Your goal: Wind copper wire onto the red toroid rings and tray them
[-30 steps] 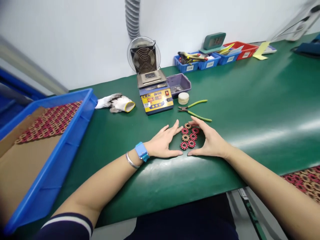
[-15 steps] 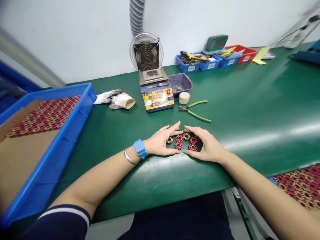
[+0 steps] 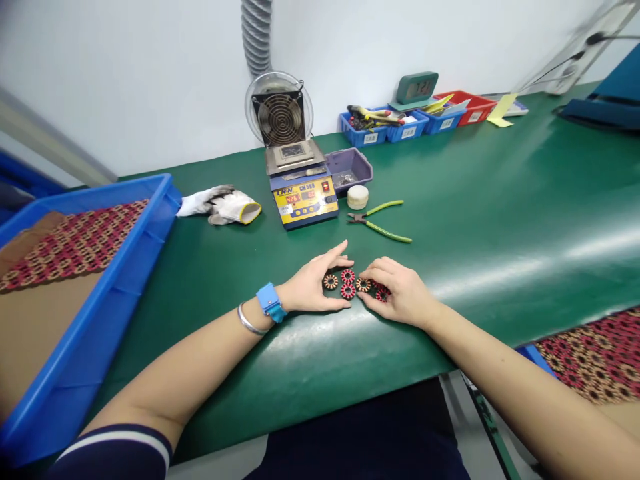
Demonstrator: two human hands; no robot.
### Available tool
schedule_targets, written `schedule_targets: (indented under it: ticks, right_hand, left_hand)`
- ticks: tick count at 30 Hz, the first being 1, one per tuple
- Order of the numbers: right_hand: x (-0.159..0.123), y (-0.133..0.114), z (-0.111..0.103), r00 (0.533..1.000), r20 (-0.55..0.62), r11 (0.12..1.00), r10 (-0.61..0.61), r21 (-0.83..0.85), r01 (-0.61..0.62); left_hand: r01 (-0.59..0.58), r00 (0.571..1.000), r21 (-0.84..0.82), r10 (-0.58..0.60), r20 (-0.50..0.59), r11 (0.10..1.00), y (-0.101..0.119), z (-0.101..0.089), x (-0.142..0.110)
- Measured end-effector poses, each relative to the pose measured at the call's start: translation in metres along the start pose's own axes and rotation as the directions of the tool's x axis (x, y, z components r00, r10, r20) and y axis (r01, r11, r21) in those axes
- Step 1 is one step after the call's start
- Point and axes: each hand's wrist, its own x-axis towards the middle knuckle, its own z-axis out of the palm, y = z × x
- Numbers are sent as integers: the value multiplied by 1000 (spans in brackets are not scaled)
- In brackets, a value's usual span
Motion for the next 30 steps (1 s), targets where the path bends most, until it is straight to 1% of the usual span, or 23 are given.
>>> schedule_targets:
  ticks: [7, 10, 12, 13, 14, 15, 16, 17, 18, 19, 20, 22, 23, 24, 25, 26, 27, 28, 29, 30]
  right_hand:
    - [1, 1, 5, 990, -128, 998, 60, -19, -63]
    - [0, -2, -2, 967, -217, 991, 133, 6, -135]
    - [-10, -7, -15, 921, -317, 972, 228, 21, -233]
    - [-20, -9, -24, 883, -374, 955, 284, 29, -295]
    - [-35, -10, -34, 834, -432, 931, 343, 38, -363]
    - [-53, -10, -45, 775, -489, 900, 400, 49, -433]
    - [-77, -10, -57, 705, -545, 861, 453, 62, -505]
    - [-104, -7, -69, 623, -601, 813, 500, 77, -577]
    - [-135, -3, -81, 528, -655, 753, 540, 97, -651]
    - [-168, 3, -94, 421, -702, 681, 574, 124, -722]
    - [-202, 11, -107, 301, -744, 596, 597, 160, -787]
    - [-268, 30, -133, 45, -794, 390, 607, 248, -887]
    - [-297, 40, -145, -70, -795, 280, 603, 293, -914]
    - [-323, 51, -156, -175, -790, 170, 588, 332, -928]
    - [-346, 61, -166, -263, -787, 71, 558, 362, -930]
    - [-365, 70, -174, -330, -779, -13, 533, 383, -924]
    - [-381, 79, -180, -380, -771, -80, 511, 397, -914]
    - [-394, 88, -185, -416, -763, -133, 495, 406, -904]
    - [-404, 97, -188, -439, -753, -172, 489, 410, -896]
    - [-412, 106, -189, -453, -744, -198, 490, 411, -890]
  left_hand:
    - [9, 1000, -13, -9, -10, 1000, -2, -4, -1]
    - [29, 1000, -8, -29, 10, 1000, 4, -7, -3]
    - [50, 999, 11, -50, 21, 999, 7, -9, -3]
    - [65, 998, 36, -66, 21, 997, 8, -10, -4]
    - [88, 996, 66, -89, 15, 994, 8, -11, -4]
    - [97, 995, 93, -98, 14, 991, 7, -12, -4]
    - [99, 995, 117, -102, 18, 988, 6, -13, -3]
    - [95, 995, 137, -98, 15, 986, 5, -14, -3]
    - [92, 995, 153, -95, 13, 984, 4, -14, -3]
    - [91, 996, 165, -94, 10, 982, 3, -14, -3]
    - [90, 996, 174, -93, 6, 981, 3, -14, -3]
    - [100, 995, 182, -100, -7, 978, 4, -13, -3]
    - [107, 994, 185, -106, -16, 977, 4, -12, -3]
    - [119, 993, 188, -116, -25, 975, 5, -11, -3]
    - [135, 991, 192, -130, -36, 972, 6, -11, -3]
    - [153, 988, 197, -147, -48, 968, 6, -10, -3]
    - [174, 984, 202, -165, -63, 964, 6, -9, -3]
    - [194, 980, 207, -181, -79, 959, 6, -9, -3]
    - [212, 976, 209, -196, -94, 955, 6, -9, -4]
    - [229, 971, 209, -210, -111, 951, 5, -8, -4]
